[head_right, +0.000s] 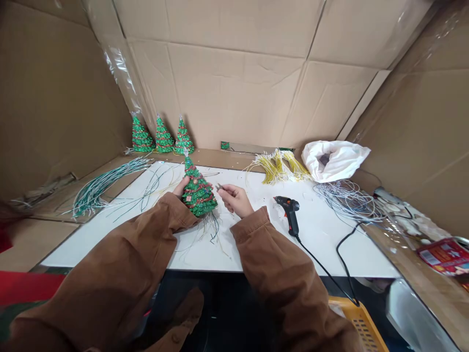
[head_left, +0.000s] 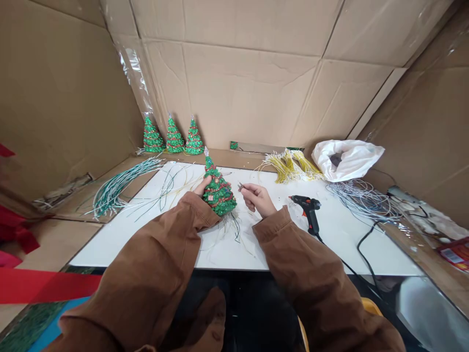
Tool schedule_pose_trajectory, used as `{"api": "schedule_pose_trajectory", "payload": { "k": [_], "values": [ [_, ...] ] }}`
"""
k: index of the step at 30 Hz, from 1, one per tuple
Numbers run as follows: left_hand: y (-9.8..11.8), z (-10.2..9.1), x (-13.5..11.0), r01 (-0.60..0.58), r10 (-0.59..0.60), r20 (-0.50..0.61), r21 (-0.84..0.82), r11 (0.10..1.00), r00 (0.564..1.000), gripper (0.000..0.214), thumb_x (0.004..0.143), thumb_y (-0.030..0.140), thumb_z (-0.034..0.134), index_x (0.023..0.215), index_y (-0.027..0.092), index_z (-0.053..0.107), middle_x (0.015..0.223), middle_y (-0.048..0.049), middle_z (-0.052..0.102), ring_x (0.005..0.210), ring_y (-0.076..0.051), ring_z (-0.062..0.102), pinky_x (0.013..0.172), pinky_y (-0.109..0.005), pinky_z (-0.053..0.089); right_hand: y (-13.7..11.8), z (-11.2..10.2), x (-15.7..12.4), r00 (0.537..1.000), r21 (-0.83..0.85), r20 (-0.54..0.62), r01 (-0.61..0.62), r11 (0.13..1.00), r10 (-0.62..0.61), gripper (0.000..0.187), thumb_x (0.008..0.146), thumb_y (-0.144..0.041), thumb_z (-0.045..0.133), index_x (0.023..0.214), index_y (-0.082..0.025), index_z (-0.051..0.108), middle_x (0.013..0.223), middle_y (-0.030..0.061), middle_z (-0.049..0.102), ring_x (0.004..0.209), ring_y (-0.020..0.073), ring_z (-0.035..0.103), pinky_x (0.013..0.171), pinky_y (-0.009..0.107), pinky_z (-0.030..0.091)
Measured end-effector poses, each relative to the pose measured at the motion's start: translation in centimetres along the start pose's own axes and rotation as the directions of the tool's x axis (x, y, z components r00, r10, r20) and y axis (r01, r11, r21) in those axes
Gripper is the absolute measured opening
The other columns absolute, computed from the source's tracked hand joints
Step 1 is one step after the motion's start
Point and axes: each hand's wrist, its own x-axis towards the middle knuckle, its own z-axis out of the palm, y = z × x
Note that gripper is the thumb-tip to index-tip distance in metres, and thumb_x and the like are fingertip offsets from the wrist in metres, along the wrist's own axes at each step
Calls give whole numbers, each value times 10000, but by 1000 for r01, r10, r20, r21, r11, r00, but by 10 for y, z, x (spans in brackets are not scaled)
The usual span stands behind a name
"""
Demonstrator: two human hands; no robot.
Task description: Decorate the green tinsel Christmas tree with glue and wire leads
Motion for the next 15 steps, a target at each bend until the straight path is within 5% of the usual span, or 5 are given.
{"api": "schedule_pose_trajectory", "payload": {
  "k": [4, 7, 15],
  "values": [
    [-5, -2, -1, 26, -26, 7, 90, 996, 1000, 370, 755, 402, 621, 1013, 138, 600, 960, -122, 680, 864, -265, 660, 812, -434, 495, -8, 11, -9, 988, -211, 106, 128, 969, -108, 381, 737, -531, 595, 867, -173, 601, 537, -64, 414, 438, 58, 318, 406, 198, 256],
    [-7, -4, 0, -90, 85, 31, 224, 970, 996, 326, 718, 330, 670, 983, 155, 594, 920, -81, 677, 830, -224, 655, 795, -377, 495, -13, 14, -16, 964, -462, 160, 265, 846, -214, 330, 814, -476, 533, 800, -155, 608, 602, -29, 465, 553, 83, 387, 512, 212, 320],
    [-1, 4, 7, -214, 133, 191, 507, 835, 973, 331, 591, 312, 772, 813, 139, 598, 747, -27, 635, 691, -150, 599, 694, -278, 482, -21, 14, -38, 970, -828, 181, 240, 506, -165, 277, 888, -337, 431, 768, -146, 591, 552, -30, 465, 509, 81, 386, 535, 208, 281]
  ]
}}
